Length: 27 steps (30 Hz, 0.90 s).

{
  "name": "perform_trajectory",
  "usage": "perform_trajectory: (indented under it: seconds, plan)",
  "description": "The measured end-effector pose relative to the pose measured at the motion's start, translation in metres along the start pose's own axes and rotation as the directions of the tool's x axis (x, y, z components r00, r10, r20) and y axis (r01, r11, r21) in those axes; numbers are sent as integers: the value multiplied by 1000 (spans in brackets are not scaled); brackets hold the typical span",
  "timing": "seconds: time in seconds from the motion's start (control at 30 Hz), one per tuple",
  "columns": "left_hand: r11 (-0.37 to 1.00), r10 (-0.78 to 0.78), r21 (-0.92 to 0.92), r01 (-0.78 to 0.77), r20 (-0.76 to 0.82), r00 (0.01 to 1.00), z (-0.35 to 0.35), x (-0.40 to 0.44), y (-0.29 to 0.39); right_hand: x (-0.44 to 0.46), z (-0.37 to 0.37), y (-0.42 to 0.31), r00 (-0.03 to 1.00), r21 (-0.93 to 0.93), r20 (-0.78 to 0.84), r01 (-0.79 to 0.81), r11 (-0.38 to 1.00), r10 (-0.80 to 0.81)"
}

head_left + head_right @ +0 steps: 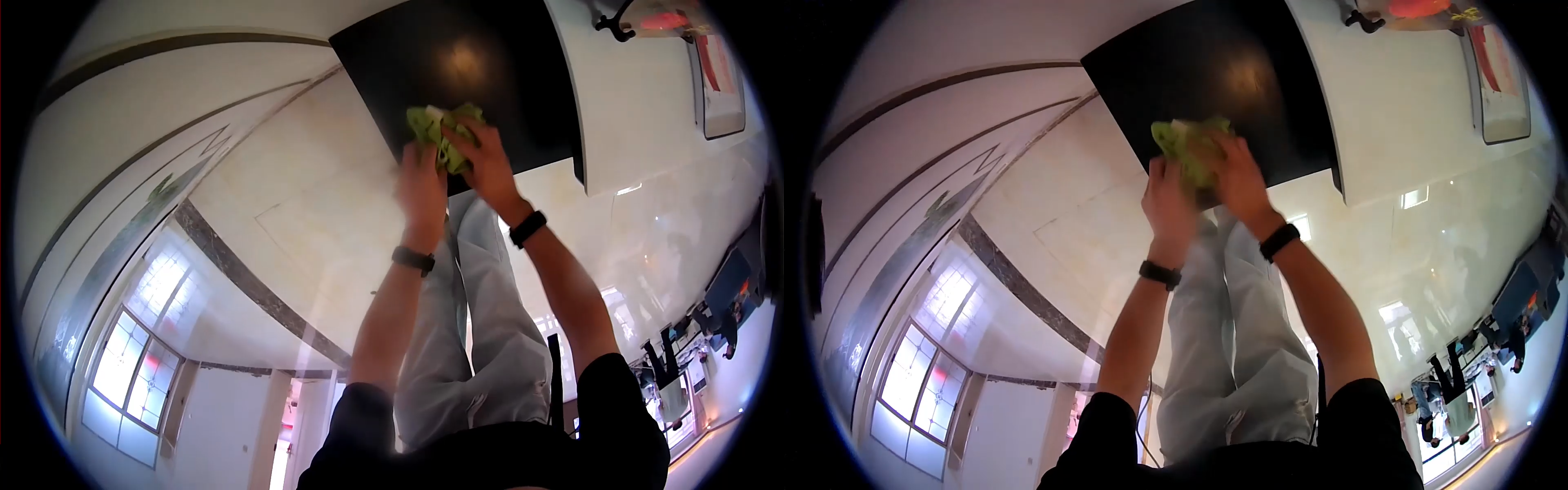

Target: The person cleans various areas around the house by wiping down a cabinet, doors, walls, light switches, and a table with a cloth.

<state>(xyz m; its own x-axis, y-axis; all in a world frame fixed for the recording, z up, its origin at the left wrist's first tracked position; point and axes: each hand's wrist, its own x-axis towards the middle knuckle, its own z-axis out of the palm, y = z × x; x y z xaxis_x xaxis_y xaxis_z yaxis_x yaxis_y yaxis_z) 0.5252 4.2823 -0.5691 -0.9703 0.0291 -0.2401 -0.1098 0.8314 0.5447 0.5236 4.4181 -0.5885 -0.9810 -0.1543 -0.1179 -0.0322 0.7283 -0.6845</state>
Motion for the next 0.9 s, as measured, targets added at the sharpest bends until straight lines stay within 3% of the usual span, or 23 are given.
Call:
perform_trajectory:
  seconds: [0.07, 0.2, 0.27, 0.4, 0.47, 0.5, 0.57, 0.63, 0.8, 0.9]
  plan:
    - [999, 35, -21, -35, -21, 999, 2, 23, 9, 19, -15, 14, 1000, -42, 27, 10, 999, -9]
    - [970, 240, -39, -240, -15, 971, 27, 74, 50, 33, -55, 33, 979, -129, -120, -178, 976, 163]
    - [970, 237, -62, -235, 28, 971, 33, 70, 64, 25, -59, 38, 964, -182, -198, -216, 959, 179]
    - [978, 208, -70, -198, 206, 956, 29, 35, 63, -15, -52, 26, 932, -231, -136, -360, 904, 336]
    - [985, 167, -76, -154, 218, 962, 26, 10, 46, -31, -47, 11, 935, -207, -54, -354, 912, 351]
    - [986, 159, -90, -143, 207, 965, 22, -2, 36, -38, -37, 9, 956, -194, -90, -293, 936, 281]
    - [999, 41, -2, -43, 321, 946, 10, -17, 17, -39, -22, -7, 952, -127, -49, -304, 944, 301]
    - [996, 34, 68, -55, 273, 962, 1, -22, -3, -33, 0, -15, 958, -106, -2, -286, 952, 288]
    - [980, -24, 201, -12, 180, 983, -22, 5, -30, 3, 25, -33, 984, 37, -100, -145, 989, 148]
    - [966, 37, 249, -65, 114, 993, -36, 44, -24, 39, 17, -32, 989, 6, -112, -97, 995, 97]
